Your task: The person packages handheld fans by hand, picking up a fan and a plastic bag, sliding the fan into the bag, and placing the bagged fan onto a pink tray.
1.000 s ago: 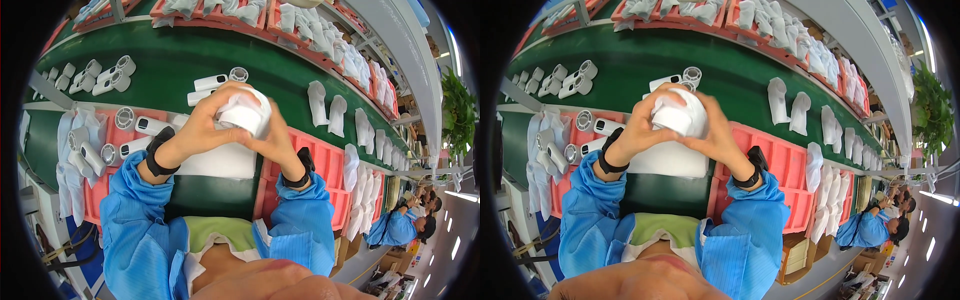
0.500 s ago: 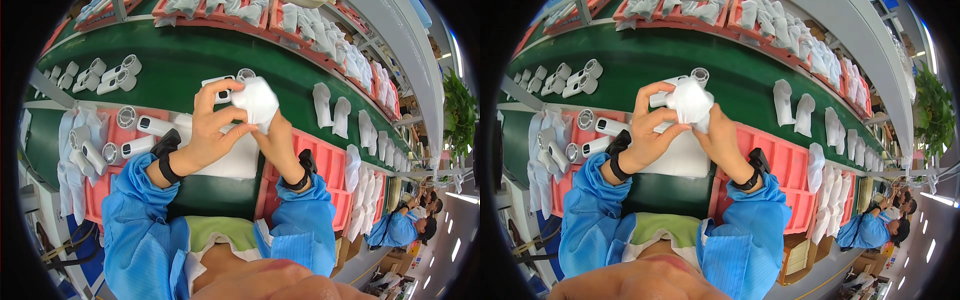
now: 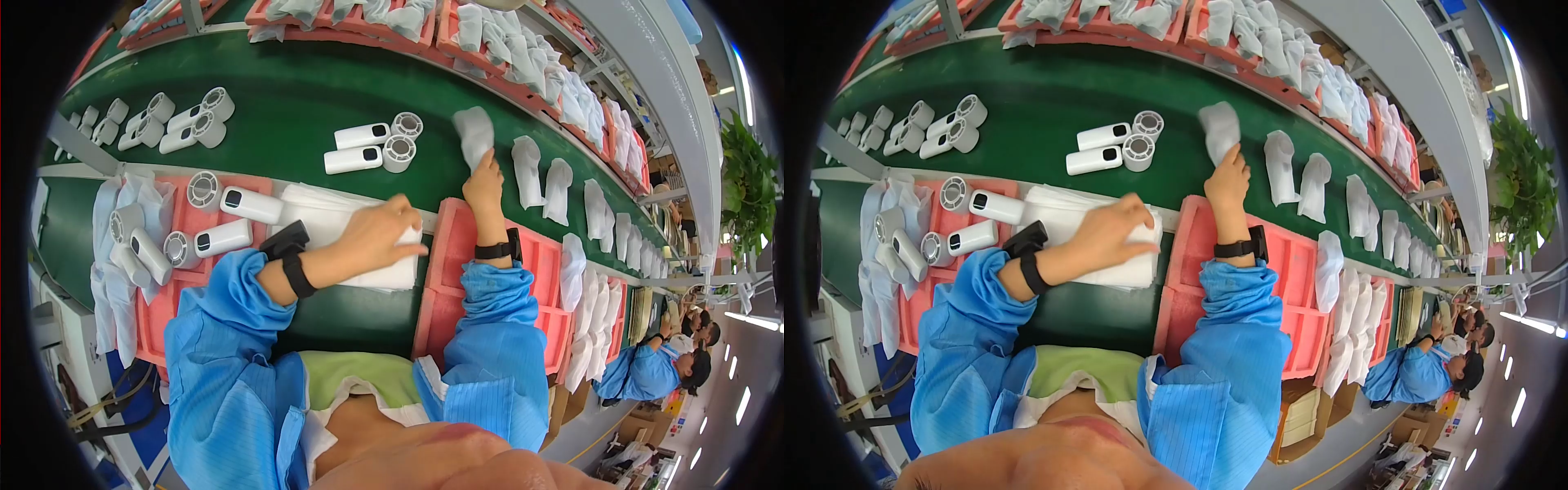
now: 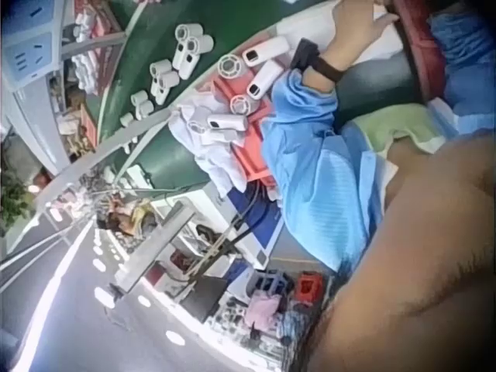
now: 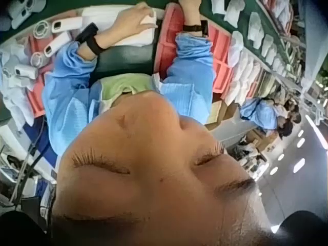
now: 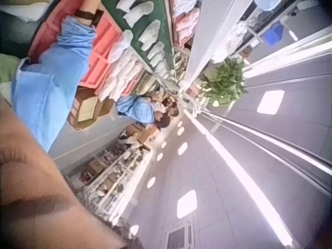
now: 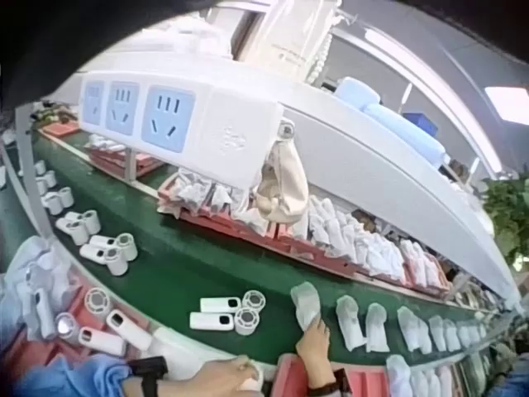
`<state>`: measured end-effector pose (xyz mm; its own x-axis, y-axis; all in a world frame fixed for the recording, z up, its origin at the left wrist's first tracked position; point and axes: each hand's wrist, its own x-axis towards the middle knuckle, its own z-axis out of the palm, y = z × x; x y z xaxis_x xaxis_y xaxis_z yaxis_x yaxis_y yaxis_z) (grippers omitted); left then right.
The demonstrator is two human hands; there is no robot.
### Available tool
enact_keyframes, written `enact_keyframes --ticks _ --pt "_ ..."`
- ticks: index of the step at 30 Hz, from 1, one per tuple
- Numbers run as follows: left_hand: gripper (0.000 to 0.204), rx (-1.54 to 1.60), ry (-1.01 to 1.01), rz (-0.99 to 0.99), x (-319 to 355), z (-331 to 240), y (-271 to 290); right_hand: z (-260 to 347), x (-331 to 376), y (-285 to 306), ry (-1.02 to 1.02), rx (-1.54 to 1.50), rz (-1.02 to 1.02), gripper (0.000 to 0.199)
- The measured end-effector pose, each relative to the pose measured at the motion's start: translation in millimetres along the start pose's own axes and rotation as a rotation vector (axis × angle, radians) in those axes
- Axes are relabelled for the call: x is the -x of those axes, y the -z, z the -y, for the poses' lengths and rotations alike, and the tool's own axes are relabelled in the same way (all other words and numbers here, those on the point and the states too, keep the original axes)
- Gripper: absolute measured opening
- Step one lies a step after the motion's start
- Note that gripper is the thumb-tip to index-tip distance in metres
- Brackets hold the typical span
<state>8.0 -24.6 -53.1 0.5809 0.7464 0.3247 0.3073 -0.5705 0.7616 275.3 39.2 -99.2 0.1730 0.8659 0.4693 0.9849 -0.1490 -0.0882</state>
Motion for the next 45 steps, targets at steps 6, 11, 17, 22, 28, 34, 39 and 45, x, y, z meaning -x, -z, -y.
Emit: enact_keyframes --ticks 6,11,17,22,28,34,39,45 --pt "0.027 -0.288 -0.073 0.129 9 16 -29 58 -5 -9 0.312 -0.643 0.078 0.066" --pt "0.024 -0.308 -0.070 0.054 3 29 -36 95 -7 -30 0.042 -0.985 0.450 0.062" --pt "0.016 -0.059 0.008 0.108 1 35 -10 85 -2 8 -0.031 -1.099 0.482 0.058" --pt "0.010 0.289 0.098 0.032 -18 42 39 30 -16 104 -0.085 -1.367 0.193 0.057" --pt "0.010 0.574 0.188 0.007 -25 29 60 34 -5 164 0.159 -1.141 0.220 0.055" --pt "0.010 0.709 0.201 -0.091 -24 12 60 77 11 141 0.329 -1.099 0.288 0.055" --pt "0.010 0.805 0.201 -0.087 -19 1 64 104 20 127 0.464 -0.886 0.122 0.059" --pt "0.007 1.026 0.172 -0.324 -21 -4 63 121 27 134 0.573 -0.591 0.136 0.078"
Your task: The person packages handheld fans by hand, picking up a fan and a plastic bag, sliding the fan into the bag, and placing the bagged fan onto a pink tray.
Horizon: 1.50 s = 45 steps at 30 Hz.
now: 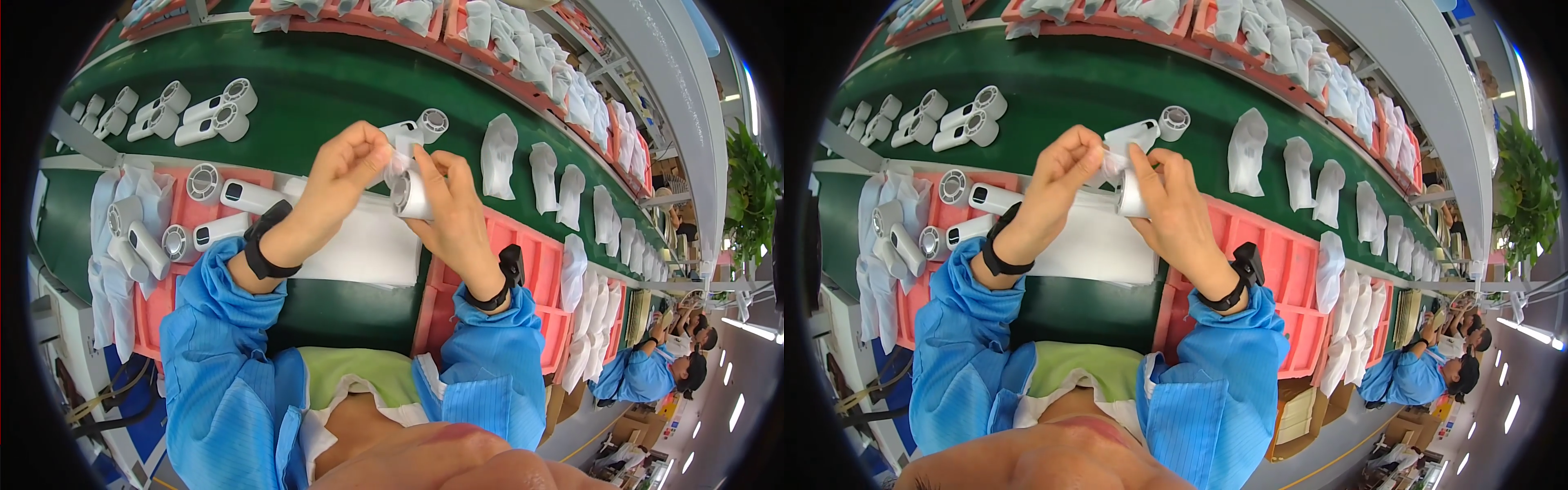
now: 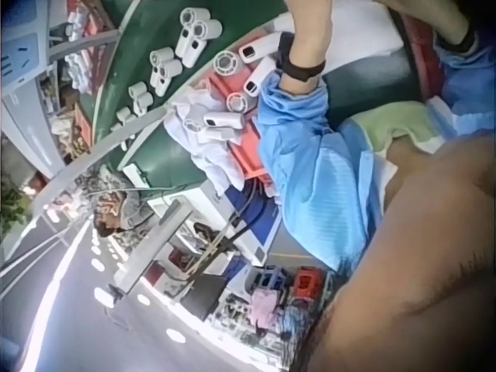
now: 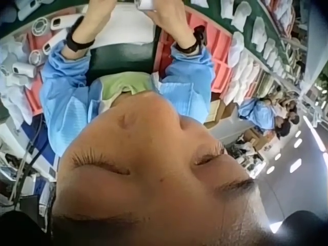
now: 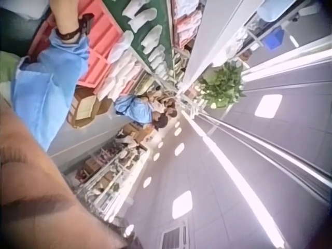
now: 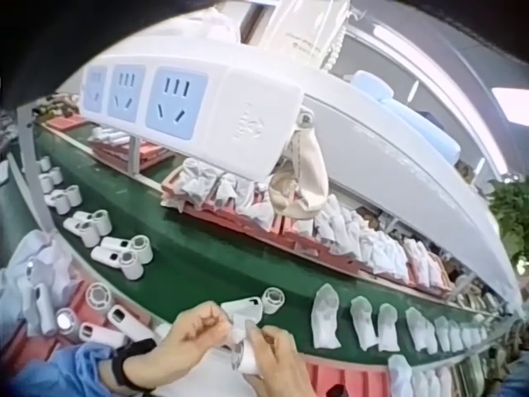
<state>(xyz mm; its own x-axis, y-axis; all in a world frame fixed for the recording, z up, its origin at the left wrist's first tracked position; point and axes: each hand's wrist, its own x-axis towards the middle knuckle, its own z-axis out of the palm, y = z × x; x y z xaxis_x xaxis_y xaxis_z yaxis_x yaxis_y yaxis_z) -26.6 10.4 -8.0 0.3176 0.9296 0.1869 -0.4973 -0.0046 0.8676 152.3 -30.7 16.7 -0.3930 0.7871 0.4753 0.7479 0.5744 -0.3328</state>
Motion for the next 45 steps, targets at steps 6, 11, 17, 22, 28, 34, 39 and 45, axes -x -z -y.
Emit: enact_keyframes --ticks 6,11,17,22,28,34,39,45 --pt "0.005 -0.637 -0.431 0.040 19 6 -20 -5 3 -4 -0.049 0.022 -0.064 0.088" --pt "0.011 -0.724 -0.580 0.064 36 17 -38 -11 4 -5 0.027 0.190 -0.119 0.086" --pt "0.013 -0.870 -0.562 0.206 32 14 -34 -27 2 0 -0.091 -0.223 -0.173 0.072" --pt "0.042 -1.010 -0.178 0.328 25 -5 -21 -35 7 12 -0.424 -0.346 -0.241 0.062" --pt "0.067 -1.053 -0.435 0.107 19 -12 -32 -15 11 15 -0.475 -0.726 0.037 0.071" --pt "0.065 -0.396 -0.378 0.300 8 -20 -25 -12 10 15 -0.156 -0.934 0.070 0.072" --pt "0.059 -0.409 -0.464 0.364 1 -20 -19 -32 10 14 -0.020 -0.602 0.166 0.060" --pt "0.041 -0.672 -0.539 -0.154 5 -10 -32 -20 7 6 -0.267 0.030 -0.067 0.039"
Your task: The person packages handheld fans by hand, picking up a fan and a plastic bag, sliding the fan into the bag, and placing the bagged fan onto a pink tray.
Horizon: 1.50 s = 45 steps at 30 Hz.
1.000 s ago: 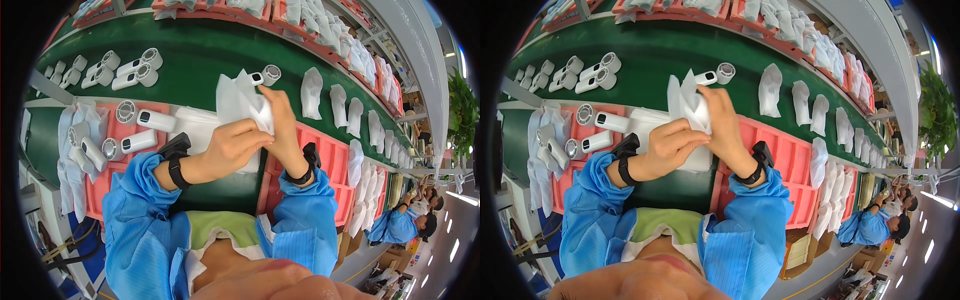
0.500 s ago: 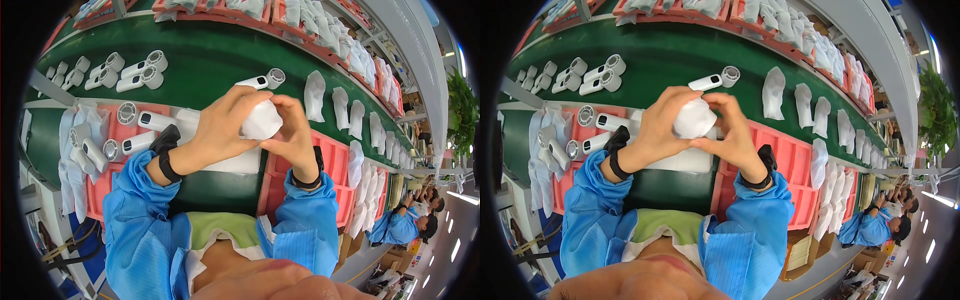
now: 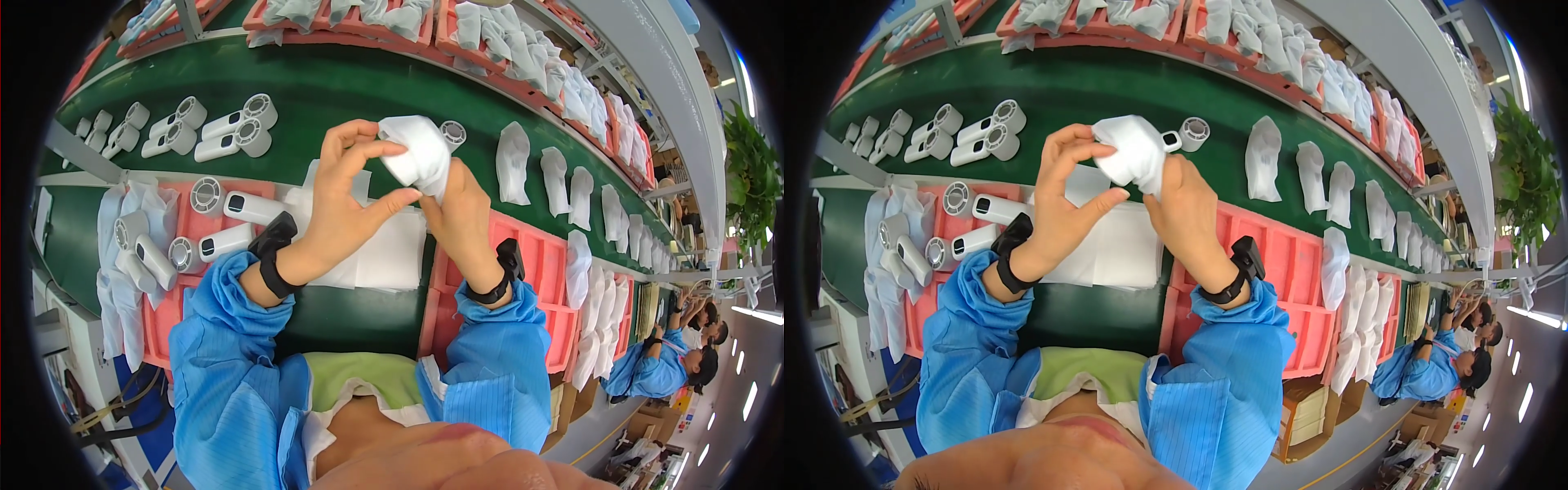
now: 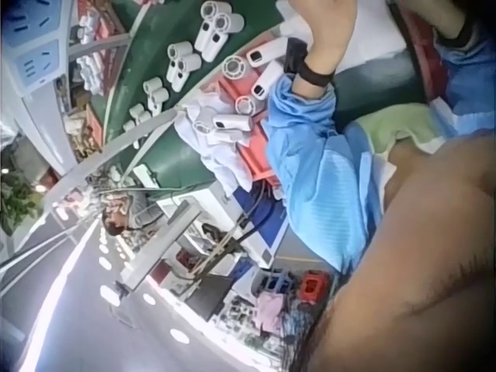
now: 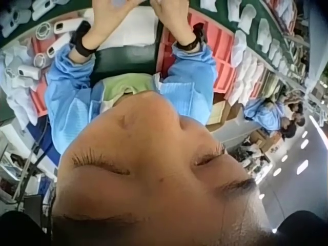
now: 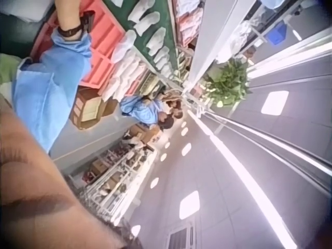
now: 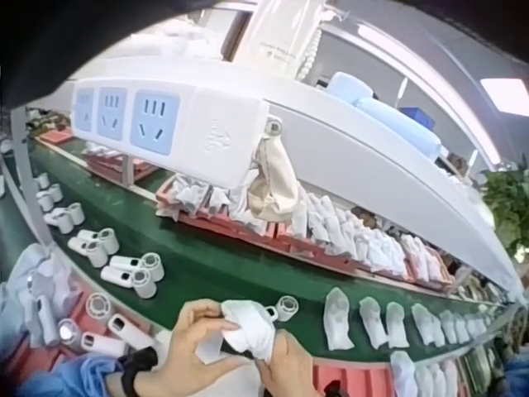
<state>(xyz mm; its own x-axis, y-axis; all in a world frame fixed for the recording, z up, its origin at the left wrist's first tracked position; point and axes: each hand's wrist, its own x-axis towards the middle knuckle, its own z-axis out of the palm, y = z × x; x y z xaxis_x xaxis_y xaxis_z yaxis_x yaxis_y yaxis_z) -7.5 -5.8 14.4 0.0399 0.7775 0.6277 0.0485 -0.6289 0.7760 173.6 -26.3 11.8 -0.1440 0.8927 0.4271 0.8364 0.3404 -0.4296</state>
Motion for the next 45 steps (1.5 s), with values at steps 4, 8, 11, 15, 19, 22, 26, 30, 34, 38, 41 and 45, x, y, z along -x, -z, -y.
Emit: enact_keyframes --ticks 4,8,11,15,19,22,26,30,34,38,41,45 --pt "0.030 -0.124 -0.128 -0.026 2 5 0 14 3 -1 0.111 0.079 0.013 0.036" --pt "0.023 -0.320 -0.260 -0.004 6 7 2 14 5 -7 0.103 0.053 -0.010 0.039" --pt "0.022 -0.371 -0.285 0.001 7 7 5 13 5 -11 0.084 0.003 -0.084 0.043" --pt "0.024 -0.290 -0.211 -0.046 2 4 7 22 6 -5 0.101 0.039 -0.115 0.041" --pt "0.024 -0.104 -0.085 -0.108 -1 9 7 24 6 -3 0.105 0.106 -0.130 0.042" --pt "0.025 0.094 0.017 -0.117 0 15 5 25 6 -4 0.122 0.118 -0.130 0.042" --pt "0.021 0.305 0.201 -0.056 -2 18 3 25 9 -8 0.117 0.108 -0.095 0.043" --pt "0.018 0.199 0.029 0.033 0 16 3 18 7 -13 0.100 0.125 -0.097 0.042" --pt "0.013 0.141 0.012 0.032 0 11 -1 6 4 -9 0.069 0.160 -0.155 0.040" --pt "0.012 0.044 0.090 0.090 -1 17 -1 3 2 -2 0.015 0.161 -0.139 0.039" --pt "0.013 0.491 0.313 0.052 6 16 -7 -1 3 -9 0.031 0.135 -0.099 0.040" --pt "0.019 0.602 0.371 0.069 3 21 -13 -5 3 -9 0.016 0.125 -0.044 0.040"
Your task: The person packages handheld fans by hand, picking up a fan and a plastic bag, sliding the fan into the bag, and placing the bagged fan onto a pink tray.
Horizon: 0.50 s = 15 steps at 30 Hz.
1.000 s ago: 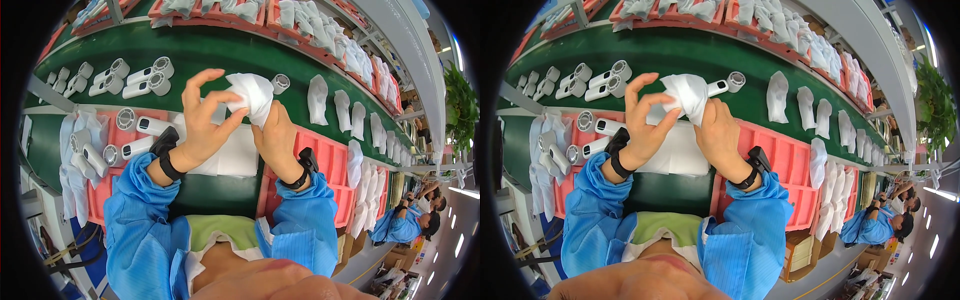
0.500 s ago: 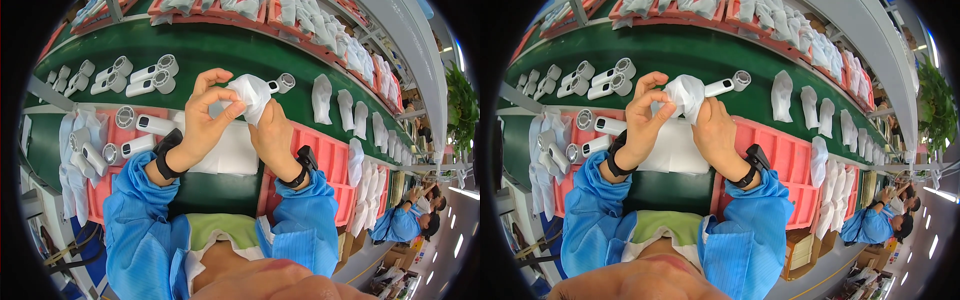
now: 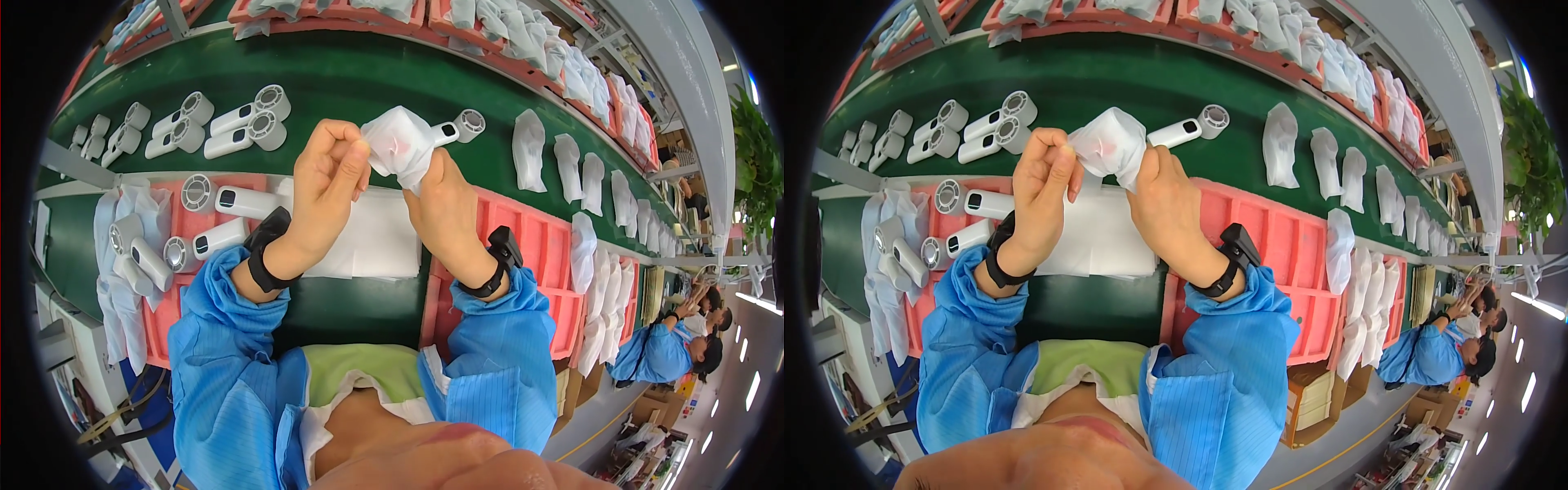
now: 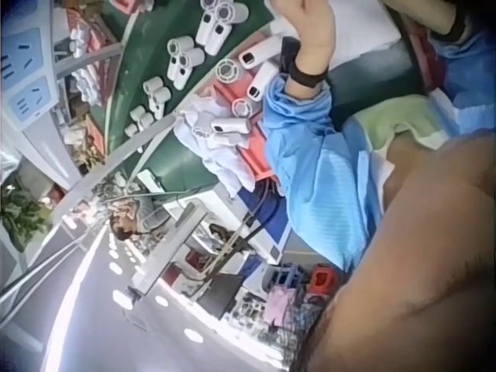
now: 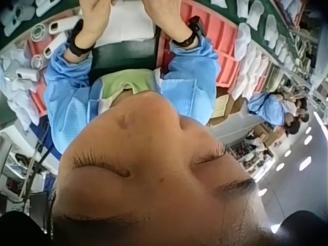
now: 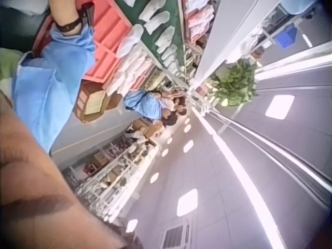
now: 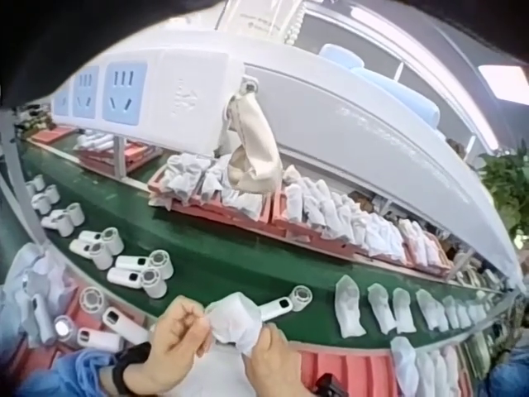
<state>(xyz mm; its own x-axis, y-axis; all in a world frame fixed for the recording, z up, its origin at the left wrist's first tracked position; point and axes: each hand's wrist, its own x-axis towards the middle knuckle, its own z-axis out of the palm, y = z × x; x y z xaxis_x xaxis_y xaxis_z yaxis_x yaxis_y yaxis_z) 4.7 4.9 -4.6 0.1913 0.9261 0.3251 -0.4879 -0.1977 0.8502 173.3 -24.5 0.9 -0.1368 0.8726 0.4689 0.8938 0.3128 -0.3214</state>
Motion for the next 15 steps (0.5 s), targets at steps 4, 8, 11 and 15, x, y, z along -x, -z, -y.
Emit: enact_keyframes --ticks 4,8,11,15 --pt "0.024 -0.280 -0.139 -0.028 3 5 -14 -4 1 -3 0.006 -0.006 0.034 0.043" --pt "0.029 -0.737 -0.157 -0.036 12 5 -13 -14 2 -4 -0.034 -0.036 0.009 0.044" --pt "0.026 -0.728 -0.110 -0.074 6 5 -10 -25 3 -3 -0.078 -0.174 0.081 0.043" --pt "0.023 -0.748 -0.163 -0.177 -16 20 17 -75 -5 -3 -0.008 -0.552 0.224 0.034"
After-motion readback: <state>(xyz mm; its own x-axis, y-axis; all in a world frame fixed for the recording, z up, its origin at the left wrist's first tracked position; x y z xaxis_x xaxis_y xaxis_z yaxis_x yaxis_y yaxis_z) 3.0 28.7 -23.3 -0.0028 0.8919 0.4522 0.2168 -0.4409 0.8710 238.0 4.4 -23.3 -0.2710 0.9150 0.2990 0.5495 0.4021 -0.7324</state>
